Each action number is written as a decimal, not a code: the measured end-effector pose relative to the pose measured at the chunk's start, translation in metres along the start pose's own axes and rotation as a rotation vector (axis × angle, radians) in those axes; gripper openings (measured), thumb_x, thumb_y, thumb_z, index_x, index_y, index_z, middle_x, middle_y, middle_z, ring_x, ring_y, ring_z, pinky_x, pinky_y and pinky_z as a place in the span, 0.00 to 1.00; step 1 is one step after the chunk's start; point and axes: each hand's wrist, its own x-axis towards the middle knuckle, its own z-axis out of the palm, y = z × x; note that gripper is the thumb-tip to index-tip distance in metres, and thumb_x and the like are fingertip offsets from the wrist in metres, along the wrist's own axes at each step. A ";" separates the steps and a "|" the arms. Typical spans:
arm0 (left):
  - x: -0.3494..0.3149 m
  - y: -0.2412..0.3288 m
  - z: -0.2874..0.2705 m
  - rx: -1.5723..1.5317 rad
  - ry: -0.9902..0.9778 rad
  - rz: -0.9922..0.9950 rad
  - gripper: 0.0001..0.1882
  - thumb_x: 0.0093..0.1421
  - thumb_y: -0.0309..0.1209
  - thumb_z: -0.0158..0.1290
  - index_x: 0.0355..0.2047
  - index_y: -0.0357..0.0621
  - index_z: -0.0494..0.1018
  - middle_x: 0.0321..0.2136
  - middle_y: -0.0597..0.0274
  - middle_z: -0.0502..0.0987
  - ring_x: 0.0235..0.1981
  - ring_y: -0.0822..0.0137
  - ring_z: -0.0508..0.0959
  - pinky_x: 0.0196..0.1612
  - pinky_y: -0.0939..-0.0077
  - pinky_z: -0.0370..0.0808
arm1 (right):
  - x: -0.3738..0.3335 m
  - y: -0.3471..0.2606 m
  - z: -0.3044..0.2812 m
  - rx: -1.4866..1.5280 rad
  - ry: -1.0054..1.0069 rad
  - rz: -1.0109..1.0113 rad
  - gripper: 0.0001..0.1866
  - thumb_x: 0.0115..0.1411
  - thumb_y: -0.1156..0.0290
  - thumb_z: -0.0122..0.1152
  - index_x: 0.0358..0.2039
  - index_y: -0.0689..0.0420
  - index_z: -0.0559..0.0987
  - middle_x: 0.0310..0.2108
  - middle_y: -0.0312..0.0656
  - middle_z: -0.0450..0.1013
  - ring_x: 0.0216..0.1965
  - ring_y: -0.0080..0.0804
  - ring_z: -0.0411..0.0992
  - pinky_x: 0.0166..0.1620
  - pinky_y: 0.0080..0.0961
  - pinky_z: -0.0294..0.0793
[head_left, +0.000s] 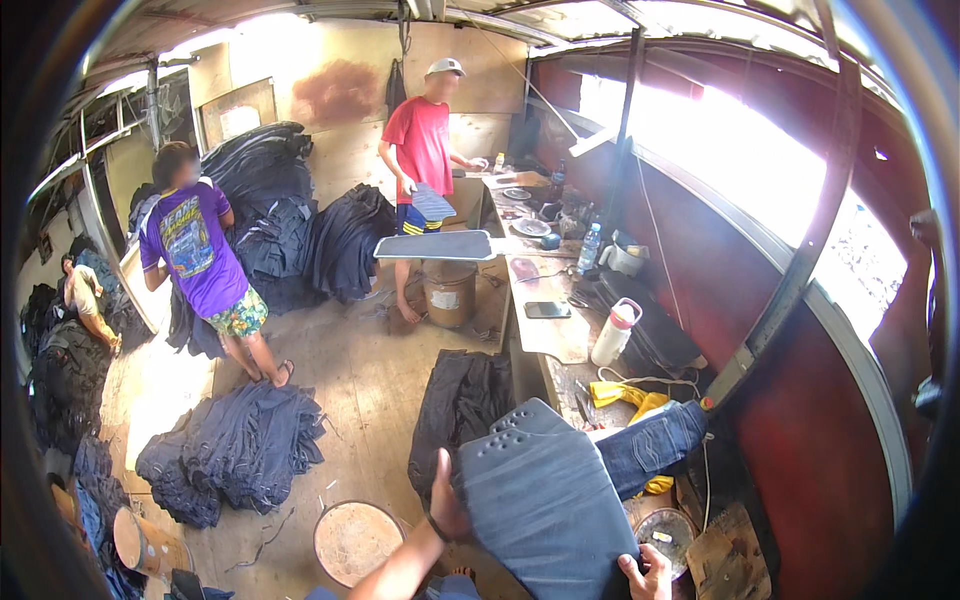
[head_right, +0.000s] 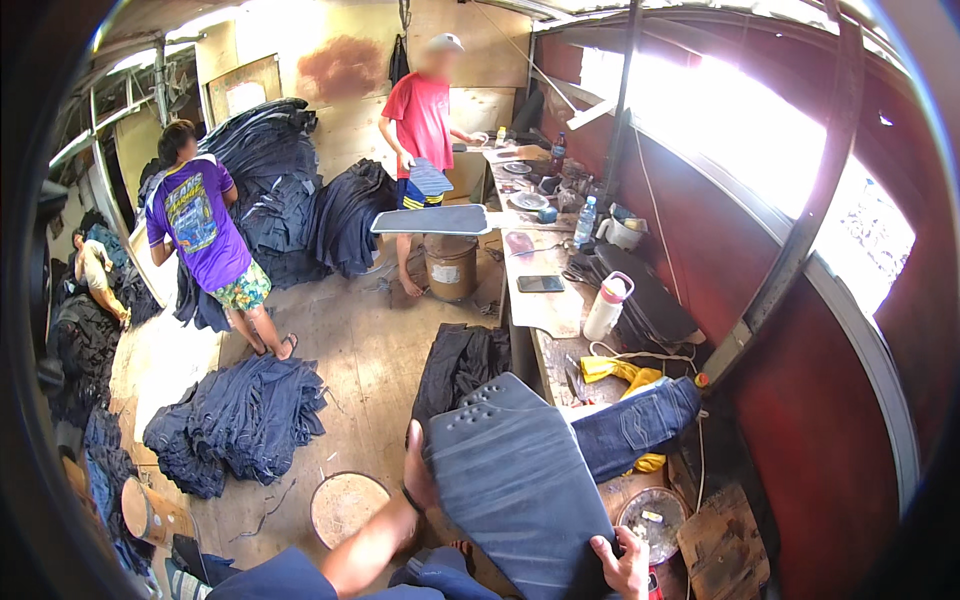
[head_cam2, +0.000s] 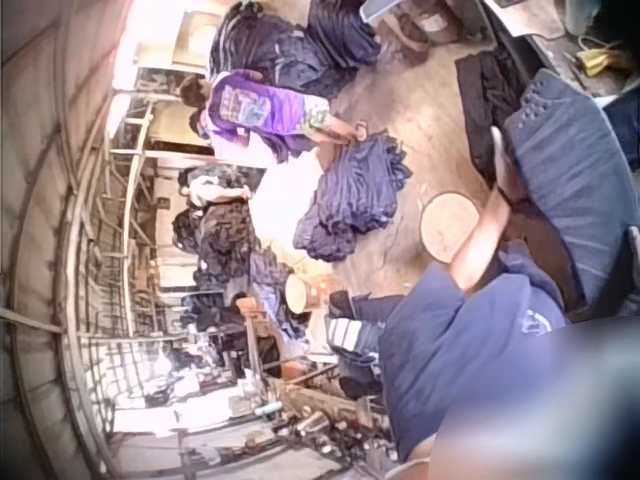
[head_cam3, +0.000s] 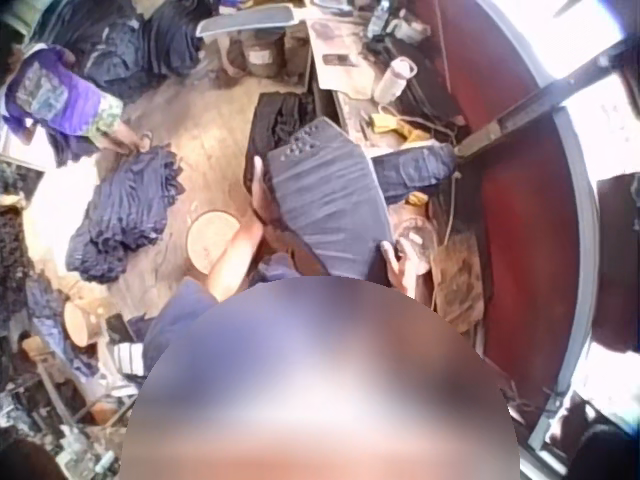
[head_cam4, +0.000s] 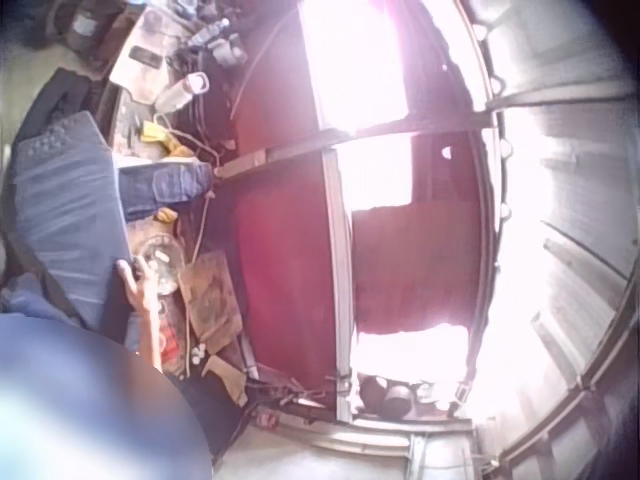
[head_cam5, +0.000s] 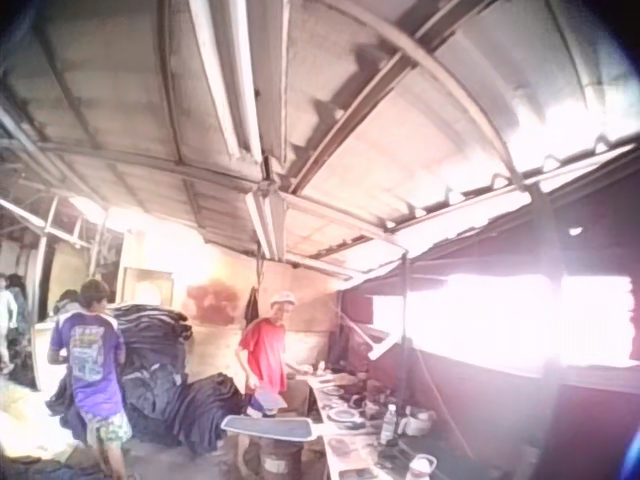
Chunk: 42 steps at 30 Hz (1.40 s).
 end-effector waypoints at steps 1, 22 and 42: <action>-0.008 -0.010 -0.001 -0.105 -0.016 -0.112 0.62 0.56 0.83 0.36 0.73 0.43 0.58 0.72 0.49 0.61 0.71 0.48 0.63 0.72 0.44 0.56 | 0.009 0.001 0.009 0.001 0.007 0.012 0.17 0.66 0.63 0.68 0.28 0.60 0.73 0.21 0.39 0.64 0.25 0.30 0.62 0.32 0.29 0.66; 0.015 -0.007 -0.073 0.164 0.299 0.235 0.20 0.70 0.39 0.59 0.55 0.42 0.74 0.51 0.60 0.80 0.50 0.63 0.81 0.56 0.61 0.79 | 0.085 0.022 0.097 0.319 0.095 0.202 0.14 0.69 0.63 0.66 0.38 0.59 0.73 0.25 0.30 0.72 0.27 0.14 0.62 0.30 0.18 0.61; 0.016 0.064 -0.123 0.466 0.428 0.340 0.18 0.67 0.31 0.62 0.53 0.34 0.76 0.48 0.58 0.82 0.52 0.67 0.81 0.58 0.71 0.75 | 0.078 0.045 0.075 0.308 0.279 0.242 0.14 0.68 0.62 0.67 0.35 0.56 0.72 0.22 0.22 0.64 0.23 0.10 0.56 0.26 0.17 0.50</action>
